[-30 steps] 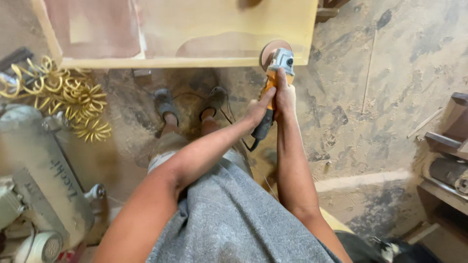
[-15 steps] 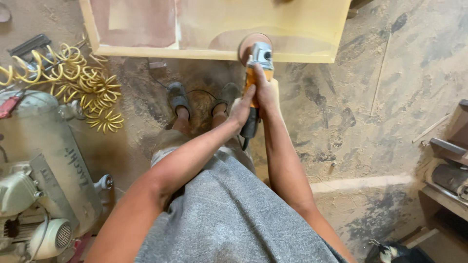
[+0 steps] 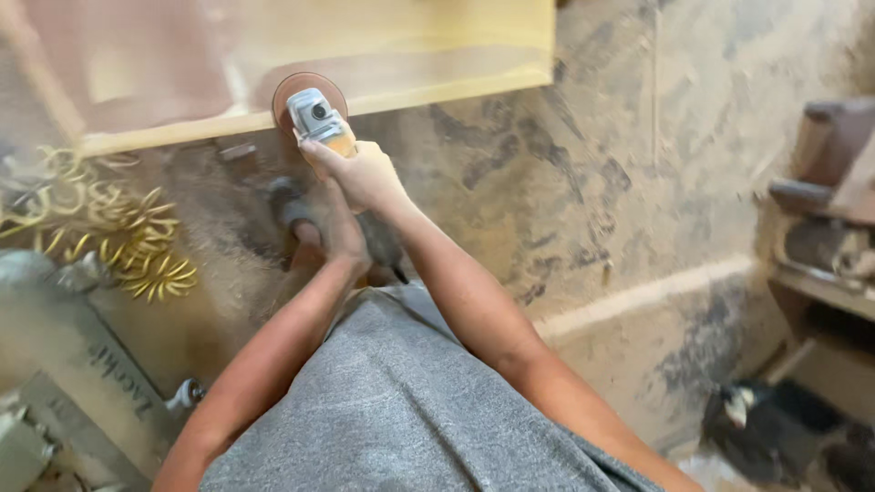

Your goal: The person hand-sands a wooden furniture panel with a sanding block, then plugs in an angle grinder and power-sands the panel's surfaces and edges, moving around the piece to sand different sides.

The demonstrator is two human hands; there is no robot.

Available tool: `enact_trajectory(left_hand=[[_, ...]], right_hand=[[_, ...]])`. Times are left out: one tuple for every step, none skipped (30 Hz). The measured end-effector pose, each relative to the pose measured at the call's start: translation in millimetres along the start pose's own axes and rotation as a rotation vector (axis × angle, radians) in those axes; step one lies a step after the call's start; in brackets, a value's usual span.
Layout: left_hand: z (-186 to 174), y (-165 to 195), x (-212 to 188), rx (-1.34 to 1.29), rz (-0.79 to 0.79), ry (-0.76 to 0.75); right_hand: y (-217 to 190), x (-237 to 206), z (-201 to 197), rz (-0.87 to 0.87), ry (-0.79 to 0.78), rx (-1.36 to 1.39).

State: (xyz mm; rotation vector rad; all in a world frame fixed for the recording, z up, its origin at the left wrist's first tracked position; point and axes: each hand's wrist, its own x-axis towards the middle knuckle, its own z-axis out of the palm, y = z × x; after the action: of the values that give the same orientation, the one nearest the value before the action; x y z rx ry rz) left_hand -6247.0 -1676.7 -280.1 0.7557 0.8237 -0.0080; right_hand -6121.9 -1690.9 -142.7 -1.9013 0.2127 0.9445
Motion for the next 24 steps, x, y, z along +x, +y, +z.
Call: enact_trajectory(left_hand=[[12.2, -10.8, -4.1, 0.112, -0.092, 0.009], [26.5, -20.5, -7.5, 0.222, -0.174, 0.019], [42.8, -29.6, -10.3, 0.333, -0.251, 0.031], [61.1, -39.1, -13.8, 0.444, -0.33, 0.045], [79.1, -47.8, -18.4, 0.558, -0.412, 0.06], [102.1, -56.7, -17.0, 0.47, -0.327, -0.024], [127.0, -64.9, -12.3, 0.379, -0.239, -0.109], [151.7, -72.9, -10.9, 0.323, -0.264, -0.133], [176.1, -80.8, -10.5, 0.268, -0.29, -0.154], [197.2, -87.3, -11.3, 0.288, -0.372, -0.176], [216.4, -92.4, -12.2, 0.308, -0.454, -0.196], [235.7, -96.2, -11.6, 0.319, -0.422, -0.208], [252.5, -98.0, -10.0, 0.331, -0.39, -0.22], [263.7, -97.4, -9.8, 0.344, -0.36, -0.233], [271.7, -95.7, -10.4, 0.357, -0.375, -0.226], [278.3, -93.6, -10.8, 0.367, -0.388, -0.217], [282.9, -91.1, -10.4, 0.375, -0.396, -0.21], [286.3, -88.4, -9.9, 0.346, -0.415, -0.218], [288.3, -86.4, -9.2, 0.318, -0.437, -0.224], [289.9, -84.8, -8.2, 0.291, -0.46, -0.231], [291.5, -84.4, -6.8, 0.321, -0.464, -0.244], [293.0, -84.6, -5.5, 0.349, -0.468, -0.255], [294.2, -85.3, -3.9, 0.375, -0.474, -0.267], [295.6, -86.5, -2.7, 0.382, -0.451, -0.253]], right_hand=[[4.8, -2.9, -18.7, 0.033, -0.006, 0.007], [9.5, -3.4, -37.8, 0.059, -0.018, 0.012], [14.9, -3.0, -58.5, 0.063, 0.012, 0.055], [22.4, -4.0, -82.2, 0.069, 0.04, 0.098], [31.3, -6.4, -104.9, 0.079, 0.066, 0.144], [39.7, -7.2, -127.3, 0.102, 0.098, 0.176], [47.7, -6.0, -150.6, 0.119, 0.131, 0.207], [55.3, -4.7, -173.3, 0.124, 0.175, 0.239], [63.4, -4.1, -194.9, 0.13, 0.218, 0.271], [71.8, -4.1, -217.6, 0.172, 0.24, 0.283], [79.5, -3.0, -238.3, 0.215, 0.26, 0.295], [86.2, -0.5, -255.7, 0.185, 0.287, 0.353], [92.0, 2.8, -269.6, 0.155, 0.314, 0.411], [97.1, 5.2, -279.4, 0.126, 0.344, 0.47], [101.1, 7.6, -287.6, 0.123, 0.346, 0.48], [104.0, 9.4, -294.0, 0.118, 0.346, 0.488], [105.9, 11.4, -298.6, 0.108, 0.345, 0.493], [106.5, 13.0, -301.6, 0.096, 0.34, 0.484], [106.7, 13.5, -303.8, 0.087, 0.334, 0.476], [105.7, 14.2, -305.5, 0.079, 0.329, 0.468], [104.6, 14.3, -307.3, 0.097, 0.336, 0.467], [103.1, 14.1, -309.3, 0.117, 0.342, 0.463], [101.6, 14.2, -310.8, 0.137, 0.35, 0.457], [100.2, 14.4, -312.4, 0.149, 0.353, 0.416]])
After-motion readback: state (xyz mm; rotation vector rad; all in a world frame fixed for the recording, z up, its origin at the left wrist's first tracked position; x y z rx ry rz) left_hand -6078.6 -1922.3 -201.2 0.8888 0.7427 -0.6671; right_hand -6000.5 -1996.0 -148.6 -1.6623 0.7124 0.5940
